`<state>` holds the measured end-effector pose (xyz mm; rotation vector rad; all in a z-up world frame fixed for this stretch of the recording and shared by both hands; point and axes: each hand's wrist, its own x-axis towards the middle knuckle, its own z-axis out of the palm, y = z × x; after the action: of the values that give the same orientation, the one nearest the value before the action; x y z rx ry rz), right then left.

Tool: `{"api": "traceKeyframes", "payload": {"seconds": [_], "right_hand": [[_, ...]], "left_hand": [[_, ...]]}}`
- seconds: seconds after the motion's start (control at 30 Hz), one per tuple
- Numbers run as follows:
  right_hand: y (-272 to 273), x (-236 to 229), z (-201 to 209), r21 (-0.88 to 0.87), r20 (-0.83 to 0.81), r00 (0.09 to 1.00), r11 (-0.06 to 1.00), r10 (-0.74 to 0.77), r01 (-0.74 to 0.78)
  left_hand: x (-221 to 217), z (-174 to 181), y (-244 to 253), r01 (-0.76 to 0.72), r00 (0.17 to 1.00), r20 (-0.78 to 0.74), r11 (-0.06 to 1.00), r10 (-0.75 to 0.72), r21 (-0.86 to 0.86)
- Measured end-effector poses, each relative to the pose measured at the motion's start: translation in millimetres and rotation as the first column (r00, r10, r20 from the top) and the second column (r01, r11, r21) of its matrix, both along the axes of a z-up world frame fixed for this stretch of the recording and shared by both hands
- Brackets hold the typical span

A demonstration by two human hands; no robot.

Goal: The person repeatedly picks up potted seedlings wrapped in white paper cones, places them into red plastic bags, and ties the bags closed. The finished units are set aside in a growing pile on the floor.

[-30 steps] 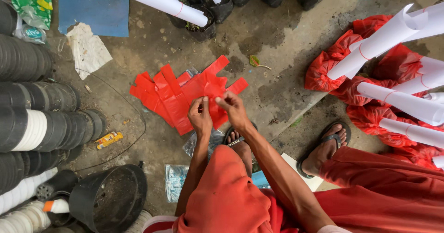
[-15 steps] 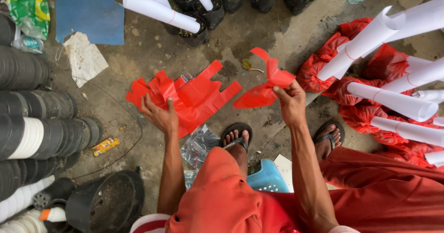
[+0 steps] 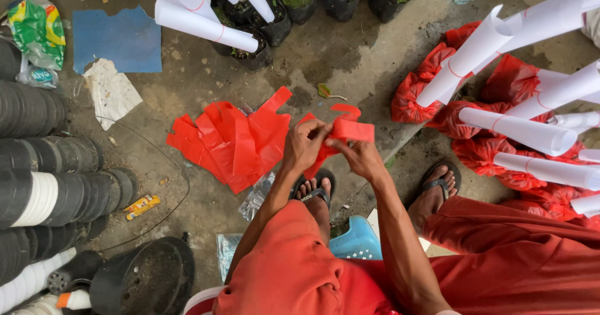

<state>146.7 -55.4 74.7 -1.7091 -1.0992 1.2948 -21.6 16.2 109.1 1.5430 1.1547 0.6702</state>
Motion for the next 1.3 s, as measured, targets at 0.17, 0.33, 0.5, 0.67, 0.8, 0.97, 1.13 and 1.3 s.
{"api": "traceKeyframes", "payload": {"seconds": [0.17,0.33,0.5,0.67,0.8,0.97,1.13,1.3], "right_hand": [[1,3,8,0.178,0.083,0.995,0.981,0.063,-0.077],[5,23,7,0.31,-0.339,0.933,0.951,0.121,-0.011],[4,38,12,0.174,-0.122,0.974,0.97,0.191,-0.168],[10,33,10,0.233,-0.281,0.96,0.97,0.002,0.067],[16,14,-5,-0.051,-0.085,0.994,0.996,0.071,-0.076],[12,6,-8,0.137,0.058,0.937,0.932,-0.344,0.334],[19,11,23,0.749,0.529,0.708,0.649,-0.467,-0.132],[12,-15,-1,0.597,0.406,0.853,0.802,-0.326,0.022]], "left_hand": [[2,-18,-9,-0.23,0.973,0.09,0.945,0.214,0.235],[-12,-39,2,-0.389,0.886,0.272,0.921,0.376,-0.006],[-18,-47,-1,-0.469,0.822,0.359,0.883,0.442,-0.014],[-14,-56,-19,-0.234,0.959,0.204,0.955,0.197,0.18],[-2,-61,-26,-0.138,0.878,0.461,0.99,0.13,-0.016],[-19,-49,-21,-0.09,0.983,-0.154,0.994,0.098,0.057],[-26,-27,-1,-0.17,0.956,-0.135,0.866,0.261,0.47],[-16,-18,-6,0.034,0.981,-0.175,0.804,0.088,0.594]]}}
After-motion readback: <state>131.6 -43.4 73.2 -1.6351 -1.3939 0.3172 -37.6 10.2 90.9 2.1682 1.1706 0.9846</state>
